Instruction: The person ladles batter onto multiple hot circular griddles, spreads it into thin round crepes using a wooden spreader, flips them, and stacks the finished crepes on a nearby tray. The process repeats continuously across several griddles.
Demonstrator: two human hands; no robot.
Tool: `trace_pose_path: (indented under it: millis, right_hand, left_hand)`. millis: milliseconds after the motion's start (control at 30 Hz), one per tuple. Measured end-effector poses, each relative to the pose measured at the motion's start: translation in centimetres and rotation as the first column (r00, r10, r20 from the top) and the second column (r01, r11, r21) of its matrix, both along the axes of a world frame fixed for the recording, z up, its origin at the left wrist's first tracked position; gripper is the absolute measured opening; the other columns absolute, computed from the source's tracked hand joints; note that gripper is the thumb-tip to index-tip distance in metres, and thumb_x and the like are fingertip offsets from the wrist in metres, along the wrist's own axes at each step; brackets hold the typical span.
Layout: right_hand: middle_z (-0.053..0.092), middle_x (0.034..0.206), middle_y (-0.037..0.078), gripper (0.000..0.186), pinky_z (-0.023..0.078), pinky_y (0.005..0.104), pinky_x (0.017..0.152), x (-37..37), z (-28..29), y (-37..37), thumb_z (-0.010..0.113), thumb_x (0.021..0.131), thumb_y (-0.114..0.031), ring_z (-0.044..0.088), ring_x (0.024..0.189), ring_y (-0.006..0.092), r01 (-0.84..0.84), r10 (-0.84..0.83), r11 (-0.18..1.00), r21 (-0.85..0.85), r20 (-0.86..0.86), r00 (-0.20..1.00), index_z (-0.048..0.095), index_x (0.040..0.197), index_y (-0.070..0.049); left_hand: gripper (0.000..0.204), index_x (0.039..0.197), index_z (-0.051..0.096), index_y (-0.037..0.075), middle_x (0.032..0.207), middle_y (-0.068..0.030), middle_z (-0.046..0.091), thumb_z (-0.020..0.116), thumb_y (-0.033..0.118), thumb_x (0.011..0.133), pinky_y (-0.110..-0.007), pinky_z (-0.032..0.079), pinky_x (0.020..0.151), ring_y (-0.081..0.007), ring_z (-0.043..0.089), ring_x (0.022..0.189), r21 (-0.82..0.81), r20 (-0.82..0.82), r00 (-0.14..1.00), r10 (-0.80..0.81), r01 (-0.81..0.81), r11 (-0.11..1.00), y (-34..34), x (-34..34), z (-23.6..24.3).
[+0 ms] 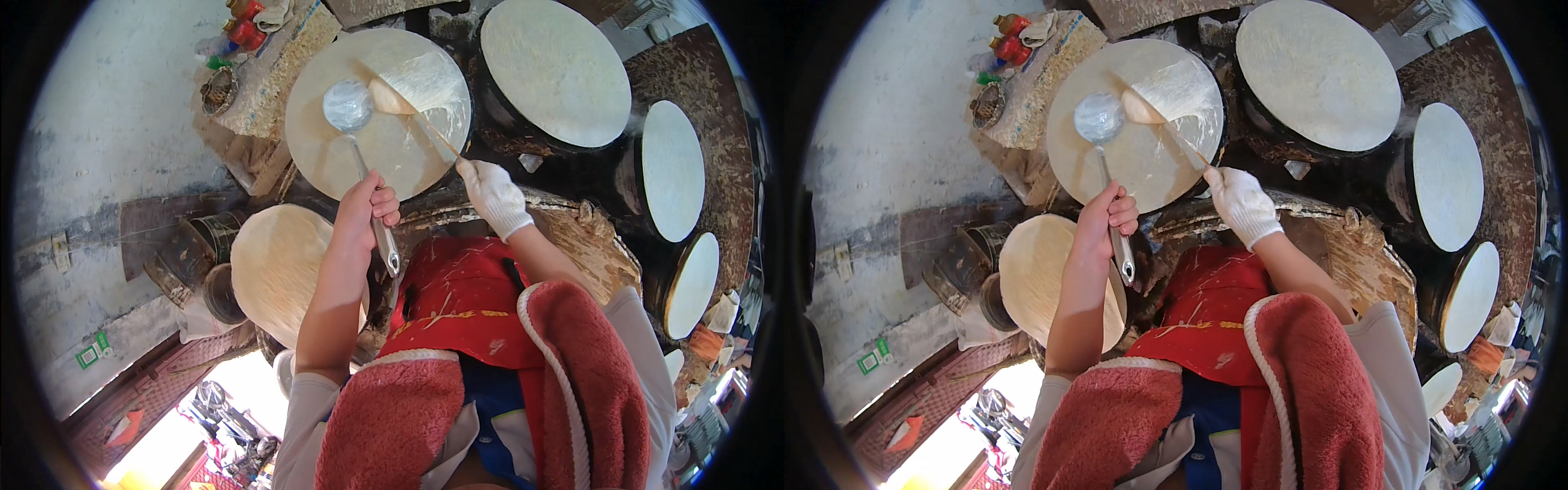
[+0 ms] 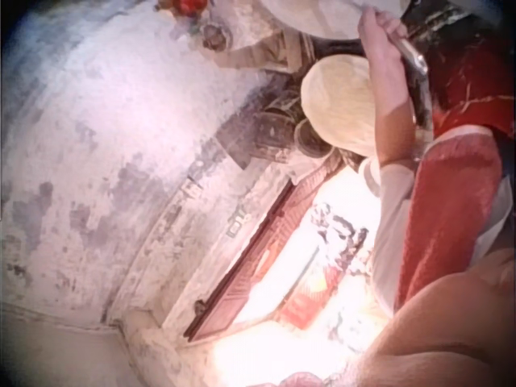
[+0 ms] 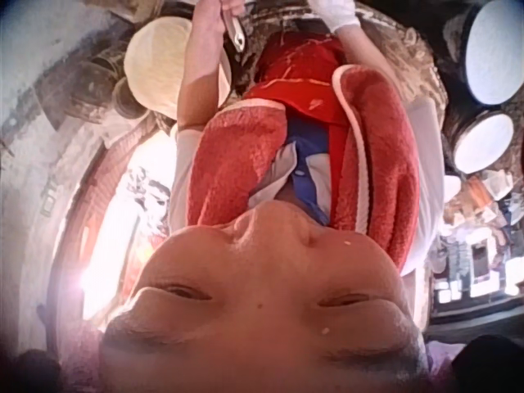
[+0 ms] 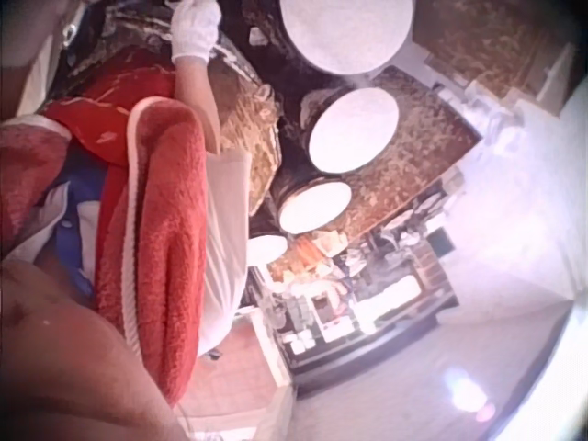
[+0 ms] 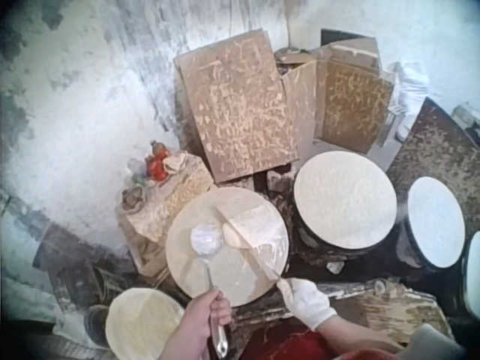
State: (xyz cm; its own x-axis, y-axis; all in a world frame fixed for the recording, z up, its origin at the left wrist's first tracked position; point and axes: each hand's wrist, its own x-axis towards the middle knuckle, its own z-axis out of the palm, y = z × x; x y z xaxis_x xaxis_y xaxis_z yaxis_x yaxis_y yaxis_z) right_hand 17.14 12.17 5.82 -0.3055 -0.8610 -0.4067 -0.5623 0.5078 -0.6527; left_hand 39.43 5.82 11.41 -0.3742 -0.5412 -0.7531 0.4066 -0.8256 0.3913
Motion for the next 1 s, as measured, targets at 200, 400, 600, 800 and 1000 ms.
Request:
trace_pose_path:
  millis: [200, 400, 600, 800, 1000]
  right_hand:
    - [0.067, 0.089, 0.021, 0.051, 0.048, 0.0421, 0.082, 0.1, -1.5, 2.6, 0.044, 0.095, -0.048, 0.063, 0.088, 0.0371, 0.288, -0.298, 0.953, 0.096, 0.126, 0.946, 0.068, 0.104, -0.004]
    - [0.060, 0.067, 0.005, 0.044, 0.046, 0.0324, 0.066, 4.8, -1.8, 1.7, 0.045, 0.096, -0.044, 0.056, 0.063, 0.0174, 0.118, -0.165, 0.984, 0.134, 0.427, 0.889, 0.070, 0.099, -0.008]
    - [0.067, 0.098, 0.024, 0.052, 0.049, 0.0415, 0.085, -1.6, 1.8, -2.4, 0.046, 0.095, -0.048, 0.064, 0.099, 0.0385, 0.211, -0.210, 0.977, 0.001, 0.101, 0.972, 0.065, 0.113, -0.003]
    - [0.066, 0.088, 0.024, 0.040, 0.051, 0.0499, 0.077, -0.2, -1.6, 2.0, 0.045, 0.098, -0.040, 0.063, 0.087, 0.0415, -0.308, 0.277, 0.928, -0.211, -0.162, 0.947, 0.063, 0.106, -0.004]
    - [0.066, 0.082, 0.023, 0.034, 0.052, 0.0489, 0.067, -8.8, -4.7, 4.5, 0.047, 0.098, -0.033, 0.064, 0.077, 0.0408, -0.148, 0.078, 0.936, -0.319, -0.223, 0.972, 0.063, 0.104, -0.003]
  left_hand:
    - [0.022, 0.082, 0.042, 0.012, 0.058, 0.0063, 0.033, 0.050, 0.024, 0.098, -0.027, 0.033, 0.045, -0.0064, 0.034, 0.045, -0.031, 0.069, 0.995, -0.069, 0.071, 0.997, -1.0, 0.1, -0.9]
    - [0.023, 0.085, 0.039, 0.012, 0.058, 0.0051, 0.033, 0.046, 0.026, 0.101, -0.030, 0.037, 0.044, -0.0084, 0.035, 0.045, 0.219, -0.195, 0.978, 0.069, -0.025, 0.975, -0.9, -3.3, 0.0]
    - [0.026, 0.084, 0.039, 0.013, 0.053, 0.0084, 0.026, 0.038, 0.030, 0.104, -0.021, 0.022, 0.031, -0.0039, 0.025, 0.036, -0.177, -0.767, 0.626, -0.144, 0.010, 0.984, 1.8, 2.7, 2.7]
    - [0.027, 0.084, 0.038, 0.012, 0.052, 0.0082, 0.027, 0.037, 0.030, 0.105, -0.021, 0.023, 0.028, -0.0026, 0.026, 0.034, 0.132, -0.770, 0.602, 0.213, -0.176, 0.975, 5.2, 1.8, 5.3]
    - [0.027, 0.085, 0.031, 0.012, 0.053, 0.0036, 0.029, 0.031, 0.029, 0.106, -0.023, 0.026, 0.031, -0.0068, 0.029, 0.037, 0.101, -0.714, 0.598, 0.364, -0.426, 0.899, 14.9, 3.3, 6.9]
